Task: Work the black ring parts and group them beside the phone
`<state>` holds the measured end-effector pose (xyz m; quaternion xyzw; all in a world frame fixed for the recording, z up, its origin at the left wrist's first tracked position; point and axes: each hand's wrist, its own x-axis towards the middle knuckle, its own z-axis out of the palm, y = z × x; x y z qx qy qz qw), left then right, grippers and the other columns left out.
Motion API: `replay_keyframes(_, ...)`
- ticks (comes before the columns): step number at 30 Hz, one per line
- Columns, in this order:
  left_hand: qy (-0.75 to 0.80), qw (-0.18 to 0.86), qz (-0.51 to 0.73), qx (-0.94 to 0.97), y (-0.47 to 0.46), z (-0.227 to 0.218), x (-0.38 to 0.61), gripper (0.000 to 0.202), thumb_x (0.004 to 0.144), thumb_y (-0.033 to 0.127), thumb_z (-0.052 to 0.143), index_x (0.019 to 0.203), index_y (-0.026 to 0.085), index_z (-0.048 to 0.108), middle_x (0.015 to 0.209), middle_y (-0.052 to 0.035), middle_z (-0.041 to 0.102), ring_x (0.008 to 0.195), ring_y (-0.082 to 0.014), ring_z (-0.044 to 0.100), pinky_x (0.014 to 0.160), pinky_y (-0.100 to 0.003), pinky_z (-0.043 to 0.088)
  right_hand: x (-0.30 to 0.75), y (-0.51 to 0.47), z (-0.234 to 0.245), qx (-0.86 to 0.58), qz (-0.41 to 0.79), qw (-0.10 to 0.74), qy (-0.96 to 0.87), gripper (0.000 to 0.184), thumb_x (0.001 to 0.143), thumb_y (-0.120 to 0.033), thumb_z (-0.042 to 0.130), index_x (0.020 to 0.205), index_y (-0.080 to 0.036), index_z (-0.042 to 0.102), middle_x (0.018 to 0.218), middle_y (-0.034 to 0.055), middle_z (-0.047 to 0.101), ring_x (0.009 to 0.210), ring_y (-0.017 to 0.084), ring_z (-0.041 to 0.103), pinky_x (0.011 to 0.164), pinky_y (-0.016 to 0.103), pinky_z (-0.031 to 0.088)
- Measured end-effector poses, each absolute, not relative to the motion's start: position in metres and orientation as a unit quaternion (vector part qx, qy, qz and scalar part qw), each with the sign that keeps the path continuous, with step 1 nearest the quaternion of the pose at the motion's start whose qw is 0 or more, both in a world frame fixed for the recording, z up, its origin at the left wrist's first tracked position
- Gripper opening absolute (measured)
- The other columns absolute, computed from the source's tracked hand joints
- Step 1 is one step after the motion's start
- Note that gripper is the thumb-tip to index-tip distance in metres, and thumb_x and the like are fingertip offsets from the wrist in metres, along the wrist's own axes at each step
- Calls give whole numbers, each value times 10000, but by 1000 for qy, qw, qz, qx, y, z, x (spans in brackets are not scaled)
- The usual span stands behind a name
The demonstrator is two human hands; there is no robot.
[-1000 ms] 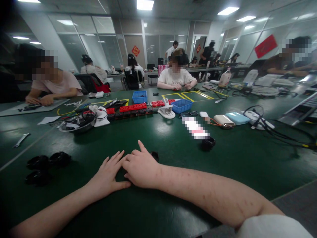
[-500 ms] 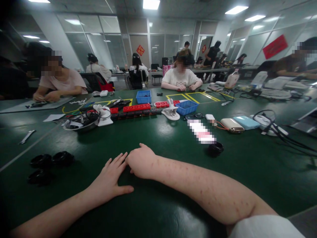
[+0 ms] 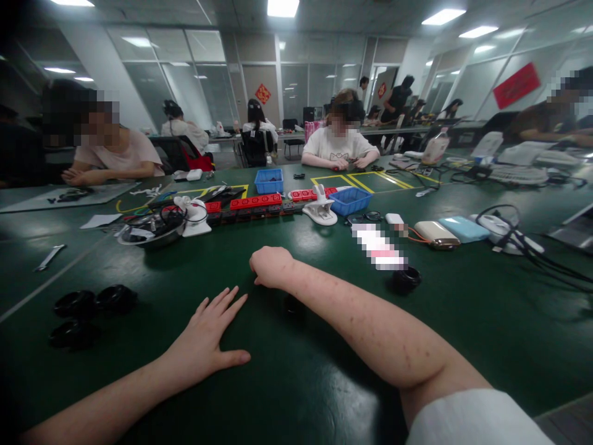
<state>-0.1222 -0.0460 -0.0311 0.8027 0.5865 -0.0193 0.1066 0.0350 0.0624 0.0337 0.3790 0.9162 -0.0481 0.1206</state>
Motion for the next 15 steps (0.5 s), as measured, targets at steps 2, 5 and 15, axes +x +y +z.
replay_keyframes(2,589,106,-24,801,-46,-31,-122,974,624,764,475,1390,220,221,1463,-105,138,1332,-319,121,1038,-561,139,36,70,33,393,-52,122,910,277,872,-309,502,1095,-146,524,1086,72,549,951,187,556,802,385,472)
replay_keyframes(5,590,99,-24,801,-47,-30,-120,973,624,755,485,1391,219,220,1464,-100,135,1332,-317,122,1041,-551,144,40,81,33,415,-58,120,900,274,874,-306,500,1097,-149,522,1090,72,546,948,184,556,797,379,474)
replay_keyframes(15,594,110,-27,796,-46,-30,-121,949,640,741,482,1395,241,196,1470,-79,117,1339,-300,101,1048,-541,126,59,113,20,485,-79,76,867,261,880,-300,492,1092,-153,525,1093,71,545,936,178,560,790,366,479)
